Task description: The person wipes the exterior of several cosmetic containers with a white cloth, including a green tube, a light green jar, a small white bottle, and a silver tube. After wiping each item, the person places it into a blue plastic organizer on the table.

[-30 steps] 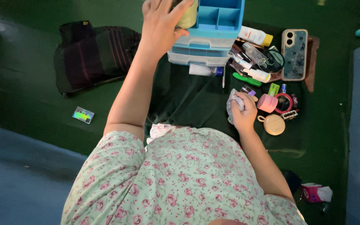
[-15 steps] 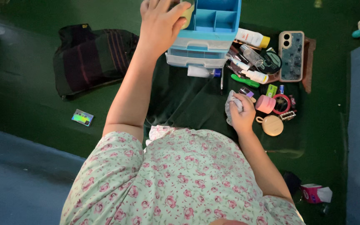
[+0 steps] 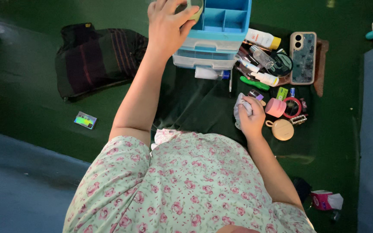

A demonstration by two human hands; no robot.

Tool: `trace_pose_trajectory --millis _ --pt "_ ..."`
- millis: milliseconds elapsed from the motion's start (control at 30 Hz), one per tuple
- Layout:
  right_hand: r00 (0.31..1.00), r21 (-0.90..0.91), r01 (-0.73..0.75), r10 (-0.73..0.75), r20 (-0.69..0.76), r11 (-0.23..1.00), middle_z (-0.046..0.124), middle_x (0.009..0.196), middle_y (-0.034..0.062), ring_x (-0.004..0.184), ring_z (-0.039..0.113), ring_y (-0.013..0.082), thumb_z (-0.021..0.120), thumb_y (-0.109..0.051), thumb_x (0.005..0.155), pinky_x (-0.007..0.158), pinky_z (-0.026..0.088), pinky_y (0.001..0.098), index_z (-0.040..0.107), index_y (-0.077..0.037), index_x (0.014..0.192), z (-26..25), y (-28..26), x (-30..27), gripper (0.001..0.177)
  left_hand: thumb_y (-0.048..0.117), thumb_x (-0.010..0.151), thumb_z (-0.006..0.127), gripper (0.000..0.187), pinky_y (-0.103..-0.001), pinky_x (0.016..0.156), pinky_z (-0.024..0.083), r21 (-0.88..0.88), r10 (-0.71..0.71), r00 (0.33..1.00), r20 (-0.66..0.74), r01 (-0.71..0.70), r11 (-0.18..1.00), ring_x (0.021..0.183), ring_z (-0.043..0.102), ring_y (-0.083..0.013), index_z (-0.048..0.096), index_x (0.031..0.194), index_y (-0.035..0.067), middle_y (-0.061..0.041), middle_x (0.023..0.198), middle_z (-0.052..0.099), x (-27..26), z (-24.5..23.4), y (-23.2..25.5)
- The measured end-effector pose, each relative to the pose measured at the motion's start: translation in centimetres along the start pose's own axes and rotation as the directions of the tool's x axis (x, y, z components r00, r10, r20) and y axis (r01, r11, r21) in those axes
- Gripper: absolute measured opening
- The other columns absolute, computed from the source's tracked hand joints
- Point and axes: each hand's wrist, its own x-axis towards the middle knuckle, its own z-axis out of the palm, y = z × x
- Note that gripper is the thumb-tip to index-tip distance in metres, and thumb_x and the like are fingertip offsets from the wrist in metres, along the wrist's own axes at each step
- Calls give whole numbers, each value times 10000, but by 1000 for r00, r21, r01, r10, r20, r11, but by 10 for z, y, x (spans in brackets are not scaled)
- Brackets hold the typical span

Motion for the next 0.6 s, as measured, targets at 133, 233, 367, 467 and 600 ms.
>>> trace_pose_trajectory --millis 133,233,367,467,600 --pt "1000 9 -7 7 3 1000 692 1187 157 1115 664 286 733 -56 908 1019 509 365 700 -7 1168 -1 1 -2 266 165 917 848 346 -482 982 414 -78 3 1000 -1 -3 997 1182 572 -266 725 1237 217 -11 1240 628 -2 2 -3" --pt "1000 6 -5 5 3 1000 700 1171 158 1093 673 289 733 -65 906 1000 520 368 699 -9 1159 0 1 1 262 155 886 841 382 -492 1007 422 -54 -16 1000 11 16 998 1193 575 -279 728 1244 219 -19 1249 632 -3 5 0" --pt "999 -29 31 -30 19 999 712 1157 170 1066 694 309 739 -71 896 975 540 380 709 -24 1141 -1 -1 4 251 137 902 832 412 -505 997 414 -78 -19 998 -57 15 997 1190 543 -347 719 1297 168 -83 1281 609 3 5 14" --pt "994 -69 45 -38 101 997 720 1117 165 1028 697 326 761 -88 852 925 550 383 707 -36 1101 -2 -10 4 260 107 891 815 404 -505 1001 419 -124 15 991 -132 -31 992 1180 524 -367 695 1276 129 -120 1286 584 1 3 46" --pt "994 -57 57 -51 102 997 706 1137 156 1053 694 326 747 -76 862 937 556 388 710 -40 1135 -3 -22 8 278 109 869 822 356 -481 968 429 -313 105 994 -6 -101 944 1145 559 -309 699 1200 153 -62 1200 608 -7 16 94"
